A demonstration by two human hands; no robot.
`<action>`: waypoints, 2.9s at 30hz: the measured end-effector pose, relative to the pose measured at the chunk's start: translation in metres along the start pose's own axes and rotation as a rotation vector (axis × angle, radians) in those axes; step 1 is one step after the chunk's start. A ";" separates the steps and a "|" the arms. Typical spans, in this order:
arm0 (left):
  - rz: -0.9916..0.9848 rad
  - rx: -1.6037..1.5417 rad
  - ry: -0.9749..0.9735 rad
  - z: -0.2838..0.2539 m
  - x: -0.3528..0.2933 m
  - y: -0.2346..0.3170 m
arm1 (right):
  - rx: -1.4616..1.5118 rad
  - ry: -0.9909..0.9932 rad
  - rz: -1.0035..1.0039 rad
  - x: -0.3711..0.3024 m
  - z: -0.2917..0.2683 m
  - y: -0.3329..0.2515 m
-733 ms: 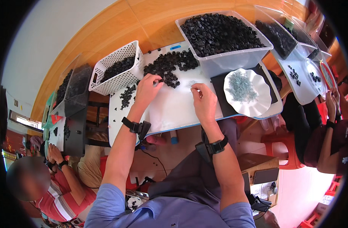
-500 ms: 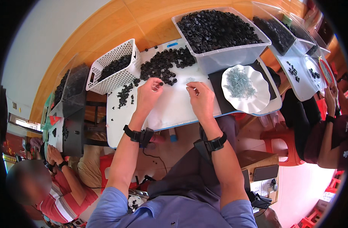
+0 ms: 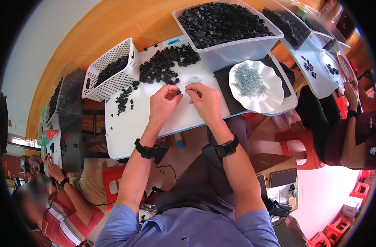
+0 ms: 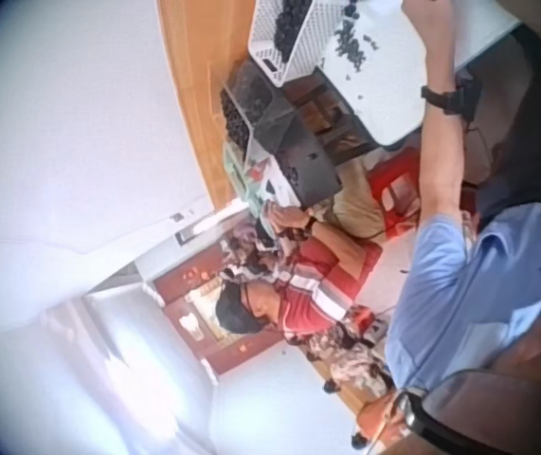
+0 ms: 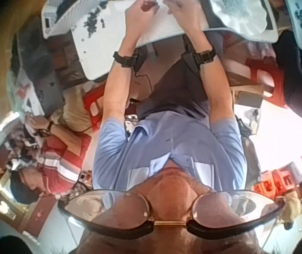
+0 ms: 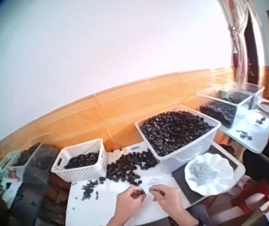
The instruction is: Assembling small black plastic/rubber components with metal inserts by hand at a production table.
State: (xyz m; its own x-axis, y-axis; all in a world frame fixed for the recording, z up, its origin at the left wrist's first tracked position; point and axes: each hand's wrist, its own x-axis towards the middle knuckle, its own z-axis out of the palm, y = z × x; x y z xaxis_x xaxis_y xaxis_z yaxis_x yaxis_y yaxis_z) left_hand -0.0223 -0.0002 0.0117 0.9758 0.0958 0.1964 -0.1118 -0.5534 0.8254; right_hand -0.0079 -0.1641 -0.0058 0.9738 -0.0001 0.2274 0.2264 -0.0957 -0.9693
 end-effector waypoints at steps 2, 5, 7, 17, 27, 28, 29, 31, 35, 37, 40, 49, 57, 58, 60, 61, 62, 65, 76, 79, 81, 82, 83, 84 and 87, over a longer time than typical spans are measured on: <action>-0.046 -0.057 -0.031 0.007 -0.004 0.003 | -0.007 -0.024 0.013 0.001 -0.002 0.003; -0.036 -0.109 -0.016 0.014 -0.007 -0.004 | -0.079 -0.010 -0.096 0.002 0.001 0.006; -0.055 -0.139 -0.024 0.014 -0.007 -0.006 | -0.142 -0.030 -0.102 0.003 0.000 0.003; -0.070 -0.165 -0.039 0.014 -0.008 -0.003 | -0.193 -0.014 -0.117 0.002 0.001 0.001; -0.062 -0.178 0.012 0.013 -0.009 -0.005 | -0.175 -0.029 -0.097 0.000 0.003 0.001; -0.074 -0.171 0.000 0.013 -0.009 -0.004 | -0.198 -0.014 -0.134 0.001 0.002 0.003; -0.087 -0.165 -0.013 0.013 -0.009 -0.003 | -0.200 -0.013 -0.135 0.001 0.001 0.004; -0.065 -0.179 0.000 0.014 -0.009 -0.006 | -0.250 -0.015 -0.201 0.001 0.001 0.004; -0.067 -0.251 -0.033 0.012 -0.010 -0.009 | -0.252 -0.028 -0.227 0.000 0.002 0.003; -0.071 -0.263 -0.035 0.012 -0.009 -0.010 | -0.247 -0.008 -0.298 0.000 0.003 0.003; -0.073 -0.290 -0.033 0.012 -0.009 -0.014 | -0.274 -0.004 -0.339 -0.003 0.005 0.005; -0.062 -0.319 -0.010 0.013 -0.009 -0.013 | -0.067 -0.006 -0.111 -0.001 0.001 -0.001; -0.067 -0.343 -0.051 0.010 -0.010 -0.012 | 0.070 -0.157 -0.033 0.003 -0.005 0.009; -0.052 -0.342 -0.054 0.010 -0.010 -0.013 | 0.196 -0.184 0.001 0.003 -0.006 0.012; -0.035 -0.336 -0.053 0.009 -0.010 -0.015 | 0.231 -0.204 0.008 0.005 -0.008 0.015; -0.009 -0.322 -0.053 0.009 -0.010 -0.016 | 0.265 -0.223 0.021 0.005 -0.007 0.014; 0.016 -0.308 -0.054 0.008 -0.011 -0.017 | 0.269 -0.227 0.017 0.005 -0.006 0.014; 0.061 -0.342 0.012 0.010 -0.010 -0.009 | 0.235 -0.179 0.032 0.005 -0.010 0.013; 0.354 0.328 -0.013 -0.028 0.029 -0.019 | 0.141 0.025 0.034 0.005 -0.006 0.012; 0.341 0.424 -0.122 -0.027 0.031 -0.023 | 0.135 0.028 0.031 0.003 -0.005 0.009; 0.357 0.361 -0.138 -0.028 0.030 -0.024 | 0.138 0.029 0.020 0.003 -0.004 0.007; 0.359 0.359 -0.144 -0.025 0.028 -0.022 | 0.138 0.025 0.009 0.003 -0.005 0.007; 0.297 0.307 -0.139 -0.023 0.026 -0.021 | 0.136 0.030 0.013 0.003 -0.007 0.008; 0.233 0.261 -0.126 -0.023 0.024 -0.020 | 0.111 0.032 0.008 0.003 -0.008 0.007; 0.286 0.279 -0.087 -0.020 0.021 -0.020 | 0.082 0.035 0.005 0.004 -0.007 0.007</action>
State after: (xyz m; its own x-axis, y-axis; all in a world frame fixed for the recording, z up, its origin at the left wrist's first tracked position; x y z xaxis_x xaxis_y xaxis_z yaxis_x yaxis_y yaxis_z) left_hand -0.0031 0.0295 0.0098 0.9261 -0.1584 0.3423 -0.3378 -0.7520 0.5660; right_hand -0.0027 -0.1716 -0.0110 0.9738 -0.0348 0.2247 0.2244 -0.0134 -0.9744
